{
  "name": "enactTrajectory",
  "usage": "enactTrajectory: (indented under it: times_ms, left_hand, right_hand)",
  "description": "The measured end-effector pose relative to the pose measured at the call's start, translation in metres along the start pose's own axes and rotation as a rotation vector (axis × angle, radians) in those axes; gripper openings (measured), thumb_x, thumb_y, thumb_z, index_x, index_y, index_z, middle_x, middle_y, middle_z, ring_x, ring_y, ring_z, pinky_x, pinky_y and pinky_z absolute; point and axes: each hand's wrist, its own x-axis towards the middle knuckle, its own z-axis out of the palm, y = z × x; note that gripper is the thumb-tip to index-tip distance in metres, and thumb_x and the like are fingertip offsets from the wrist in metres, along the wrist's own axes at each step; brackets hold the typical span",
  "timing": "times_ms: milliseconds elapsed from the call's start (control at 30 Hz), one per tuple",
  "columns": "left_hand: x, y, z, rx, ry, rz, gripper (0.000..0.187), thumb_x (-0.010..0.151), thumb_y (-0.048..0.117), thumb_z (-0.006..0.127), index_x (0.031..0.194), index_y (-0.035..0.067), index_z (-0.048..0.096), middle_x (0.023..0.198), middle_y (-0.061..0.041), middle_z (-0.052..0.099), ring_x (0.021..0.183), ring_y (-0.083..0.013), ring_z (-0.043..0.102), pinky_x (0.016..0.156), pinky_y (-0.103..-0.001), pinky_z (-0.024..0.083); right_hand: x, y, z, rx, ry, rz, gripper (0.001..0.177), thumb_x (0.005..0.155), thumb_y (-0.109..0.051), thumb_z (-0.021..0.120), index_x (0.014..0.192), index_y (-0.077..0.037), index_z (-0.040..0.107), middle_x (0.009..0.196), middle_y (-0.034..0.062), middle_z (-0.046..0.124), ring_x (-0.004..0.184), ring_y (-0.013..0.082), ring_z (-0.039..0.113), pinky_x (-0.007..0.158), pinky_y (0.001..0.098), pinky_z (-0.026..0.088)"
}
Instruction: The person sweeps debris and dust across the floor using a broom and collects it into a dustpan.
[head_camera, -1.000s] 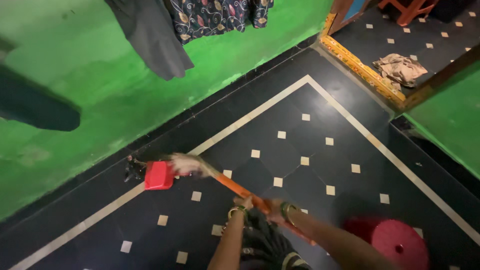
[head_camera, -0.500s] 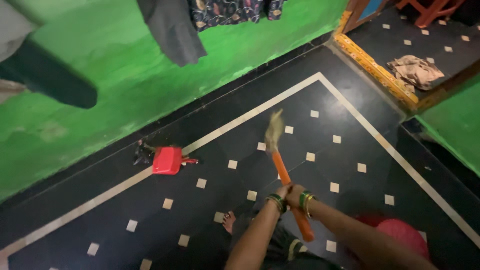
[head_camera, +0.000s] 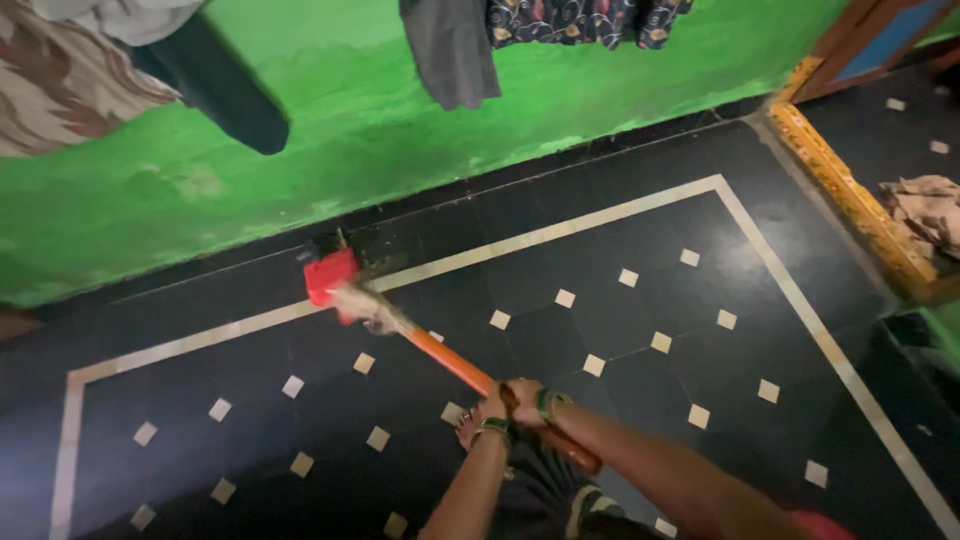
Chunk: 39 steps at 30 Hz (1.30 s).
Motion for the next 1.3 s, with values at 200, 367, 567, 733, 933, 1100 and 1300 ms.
enactTrajectory:
  times_ms: [200,367,567,733,933,1100,1300]
  left_hand:
    - [0.012,-0.023,0.038,-0.232,-0.028,0.096,0.038,0.089,0.028,0.074,0.089,-0.01,0.064,0.082,-0.019,0.065,0.069,-0.0306,0.063,0.059,-0.043,0.054]
    - [-0.032,-0.008,0.118,0.098,-0.278,-0.134,0.04,0.092,0.034,0.069,0.11,-0.001,0.07,0.102,-0.013,0.07,0.09,-0.0243,0.068,0.079,-0.038,0.057]
    - [-0.077,0.011,0.217,0.424,-0.542,-0.188,0.043,0.099,0.037,0.063,0.12,0.001,0.072,0.112,-0.01,0.075,0.097,-0.0213,0.072,0.085,-0.034,0.058]
    - [-0.035,0.035,0.329,0.493,-0.643,-0.231,0.042,0.1,0.035,0.061,0.122,0.001,0.07,0.111,-0.011,0.074,0.095,-0.0221,0.072,0.082,-0.035,0.059]
    - [0.067,0.117,0.442,0.551,-0.664,-0.269,0.04,0.101,0.032,0.058,0.126,0.002,0.067,0.108,-0.013,0.072,0.091,-0.0232,0.072,0.078,-0.037,0.06]
    - [0.143,0.179,0.468,0.363,-0.553,-0.433,0.044,0.102,0.038,0.058,0.126,0.003,0.067,0.111,-0.014,0.073,0.092,-0.0235,0.074,0.078,-0.037,0.062]
    - [0.209,0.238,0.37,0.163,-0.279,-0.423,0.042,0.099,0.036,0.062,0.123,0.001,0.068,0.105,-0.015,0.072,0.085,-0.024,0.071,0.072,-0.038,0.06]
  right_hand:
    - [-0.044,0.035,-0.011,0.37,0.089,0.075,0.038,0.082,-0.018,0.071,0.118,-0.006,0.068,0.106,0.0115,0.076,0.094,0.0191,0.073,0.085,0.0327,0.057]
    - [-0.124,0.037,-0.083,0.591,0.169,0.318,0.053,0.08,-0.008,0.069,0.131,-0.004,0.058,0.093,0.0165,0.076,0.068,0.0243,0.072,0.058,0.0371,0.059]
    - [-0.15,0.095,-0.114,0.759,0.453,0.567,0.051,0.086,-0.015,0.066,0.135,-0.003,0.057,0.09,0.0169,0.079,0.065,0.0243,0.074,0.057,0.037,0.061]
    - [-0.097,0.191,-0.158,0.722,0.77,0.545,0.036,0.092,-0.021,0.065,0.112,0.008,0.072,0.087,0.0191,0.081,0.074,0.0223,0.079,0.064,0.0339,0.064]
    - [-0.003,0.241,-0.295,0.878,0.853,0.839,0.031,0.098,-0.022,0.059,0.118,-0.001,0.071,0.088,0.0188,0.079,0.074,0.0272,0.077,0.065,0.0391,0.063]
    - [0.094,0.237,-0.379,0.877,0.493,0.941,0.024,0.094,-0.018,0.067,0.111,-0.002,0.074,0.089,0.013,0.079,0.073,0.0235,0.076,0.065,0.0369,0.064]
    - [0.207,0.217,-0.362,0.639,0.075,0.758,0.028,0.09,-0.019,0.066,0.111,-0.002,0.074,0.094,0.014,0.078,0.08,0.0242,0.075,0.072,0.0366,0.062]
